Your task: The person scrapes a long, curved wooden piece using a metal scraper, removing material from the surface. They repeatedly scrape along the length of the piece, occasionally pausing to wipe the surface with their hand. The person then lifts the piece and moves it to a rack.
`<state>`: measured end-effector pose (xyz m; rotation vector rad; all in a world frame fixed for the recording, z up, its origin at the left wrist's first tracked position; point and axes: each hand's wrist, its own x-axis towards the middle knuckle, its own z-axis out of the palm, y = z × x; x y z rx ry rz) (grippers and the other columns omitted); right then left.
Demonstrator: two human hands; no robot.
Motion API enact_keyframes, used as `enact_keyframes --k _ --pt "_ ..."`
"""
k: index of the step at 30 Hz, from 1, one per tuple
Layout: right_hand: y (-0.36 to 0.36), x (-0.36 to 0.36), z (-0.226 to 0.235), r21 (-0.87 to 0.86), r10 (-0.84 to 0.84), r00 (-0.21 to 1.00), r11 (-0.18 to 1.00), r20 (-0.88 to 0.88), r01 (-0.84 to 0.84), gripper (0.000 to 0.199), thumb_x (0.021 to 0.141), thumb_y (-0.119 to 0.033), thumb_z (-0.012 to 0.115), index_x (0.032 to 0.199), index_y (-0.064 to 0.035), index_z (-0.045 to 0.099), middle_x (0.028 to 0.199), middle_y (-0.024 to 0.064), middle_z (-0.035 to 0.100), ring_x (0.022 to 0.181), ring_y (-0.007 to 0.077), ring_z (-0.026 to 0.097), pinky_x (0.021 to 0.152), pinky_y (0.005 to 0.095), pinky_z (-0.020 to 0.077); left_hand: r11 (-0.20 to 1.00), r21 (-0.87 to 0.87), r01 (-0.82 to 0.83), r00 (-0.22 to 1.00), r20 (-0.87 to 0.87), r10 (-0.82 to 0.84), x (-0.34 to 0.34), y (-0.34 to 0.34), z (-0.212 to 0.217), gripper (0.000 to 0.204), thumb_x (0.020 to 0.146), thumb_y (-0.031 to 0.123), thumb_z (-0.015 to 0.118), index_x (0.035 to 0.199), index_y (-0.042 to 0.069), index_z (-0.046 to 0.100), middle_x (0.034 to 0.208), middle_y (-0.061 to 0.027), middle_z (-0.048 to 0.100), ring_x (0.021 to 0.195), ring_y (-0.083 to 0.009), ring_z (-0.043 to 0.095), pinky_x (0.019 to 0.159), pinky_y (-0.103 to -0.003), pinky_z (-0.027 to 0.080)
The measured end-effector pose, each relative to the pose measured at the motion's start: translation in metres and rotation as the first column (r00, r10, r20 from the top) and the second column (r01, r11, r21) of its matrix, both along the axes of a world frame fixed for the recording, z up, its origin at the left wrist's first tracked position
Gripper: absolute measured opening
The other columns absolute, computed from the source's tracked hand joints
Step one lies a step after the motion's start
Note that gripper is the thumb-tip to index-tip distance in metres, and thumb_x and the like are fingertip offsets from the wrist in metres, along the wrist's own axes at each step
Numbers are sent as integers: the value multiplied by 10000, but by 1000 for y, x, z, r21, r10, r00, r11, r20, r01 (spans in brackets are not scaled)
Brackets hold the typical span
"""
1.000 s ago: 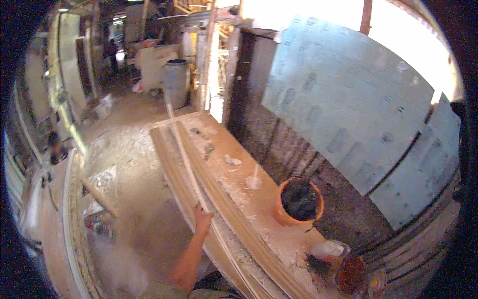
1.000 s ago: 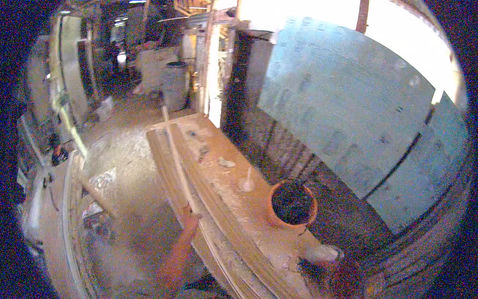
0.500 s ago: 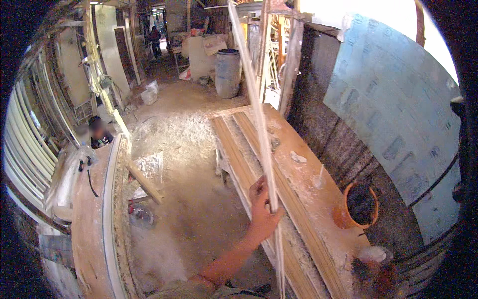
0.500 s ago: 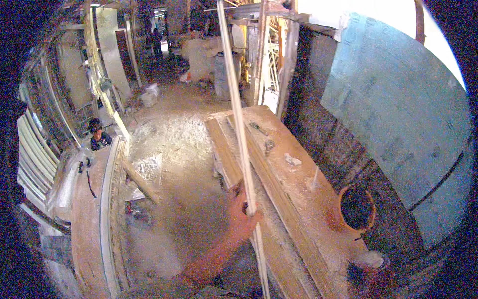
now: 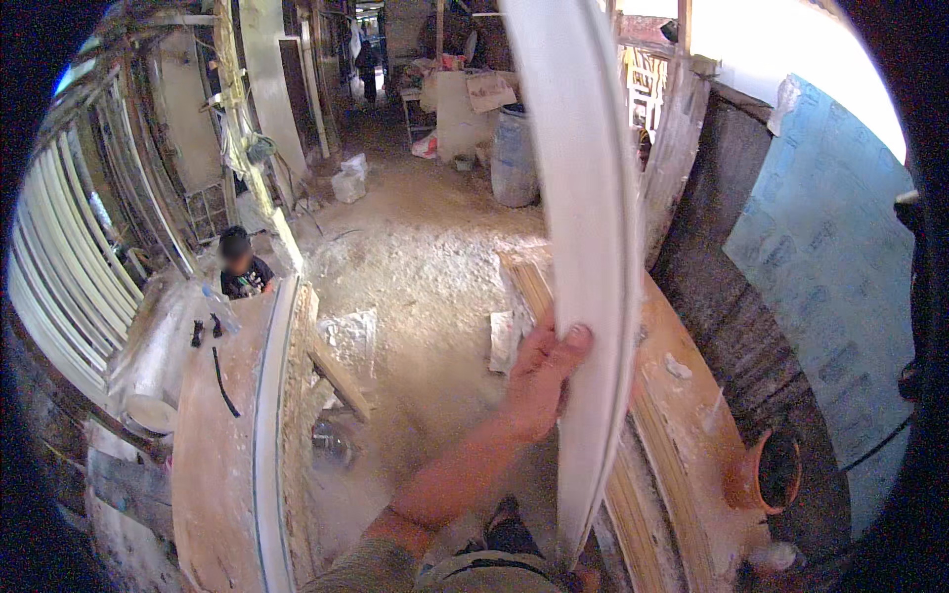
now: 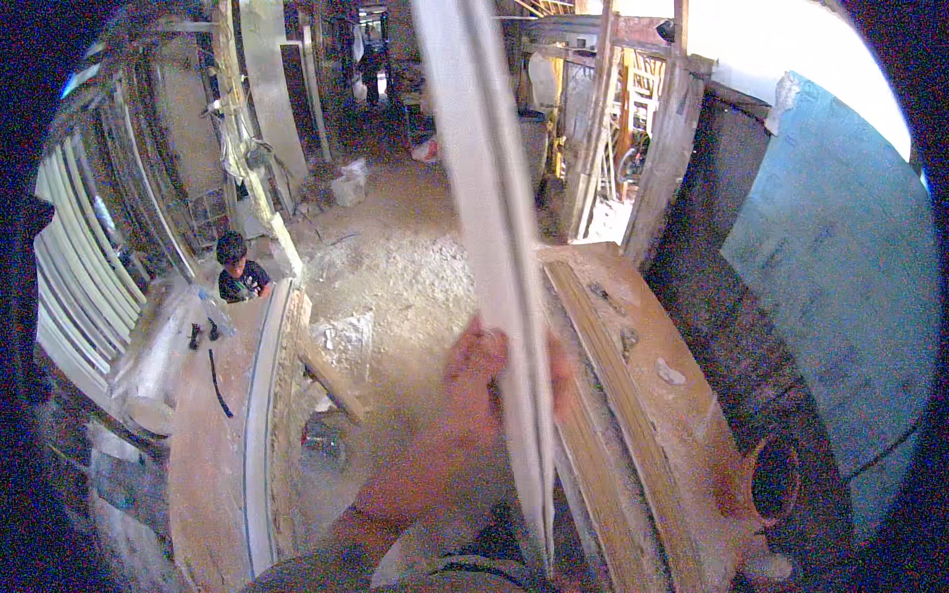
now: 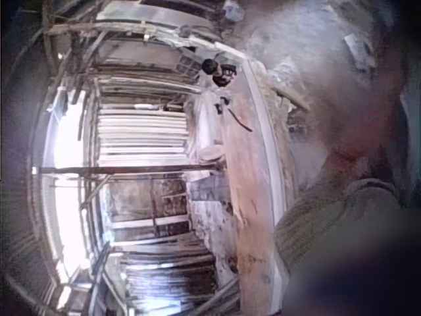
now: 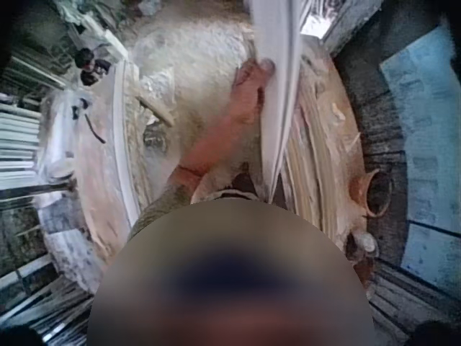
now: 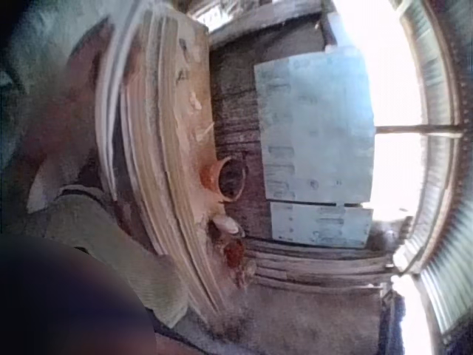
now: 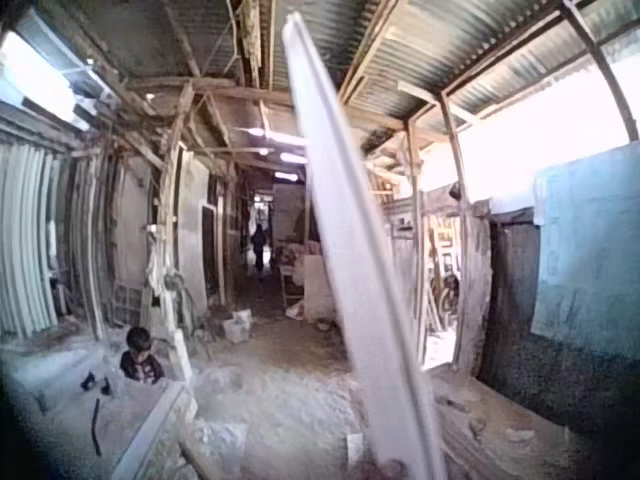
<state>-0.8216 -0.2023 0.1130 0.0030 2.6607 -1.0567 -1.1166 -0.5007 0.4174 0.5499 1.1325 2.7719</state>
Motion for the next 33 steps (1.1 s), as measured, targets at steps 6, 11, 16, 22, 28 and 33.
enact_keyframes --k 6,11,16,22,28,33 --pt "-91 -175 -92 -143 197 979 972 45 -189 500 931 -281 615 1412 -181 521 1162 157 696 1000 371 686 854 475 538 789 438 431 886 -370 -279 -118 -120 -3 476 1024 431 473 1409 164 389 1180 -221 594 970 -461 647 741 -673 544" --pt "-157 -321 -122 -190 329 942 931 61 -313 516 939 -279 608 1435 -186 501 1179 161 692 1011 375 685 858 479 536 929 224 294 808 -577 -117 -201 -235 59 368 1057 254 417 1347 49 320 1149 -226 534 829 -464 628 589 -704 559" --pt "-251 -463 -99 -336 565 799 808 206 -485 534 943 -292 602 1454 -191 483 1174 178 690 1008 385 685 853 487 536 895 -410 175 675 -612 -413 -277 -357 152 335 1081 294 263 1230 -5 292 1015 -272 495 706 -482 592 459 -614 567" --pt "-359 -630 -17 -184 775 631 627 47 -757 582 921 -378 609 1459 -202 475 908 244 697 827 421 692 784 521 543 967 -160 -197 702 -712 25 -354 -418 191 320 1075 264 296 1142 -49 280 943 -260 472 612 -438 556 383 -549 561" --pt "-476 -782 -33 -96 810 579 572 -88 -815 528 906 -335 629 1405 -187 542 853 224 701 766 399 699 760 520 549 923 -134 -361 649 -747 145 -470 -508 187 299 1073 243 317 1129 -48 273 925 -247 462 590 -413 544 369 -521 556" --pt "-567 -919 -36 -28 797 602 602 -51 -798 451 888 -248 642 1329 -158 611 1022 185 717 876 381 704 802 483 560 945 -82 -318 622 -770 142 -587 -605 188 264 1079 227 291 1124 -32 266 973 -268 455 599 -416 553 407 -558 561"
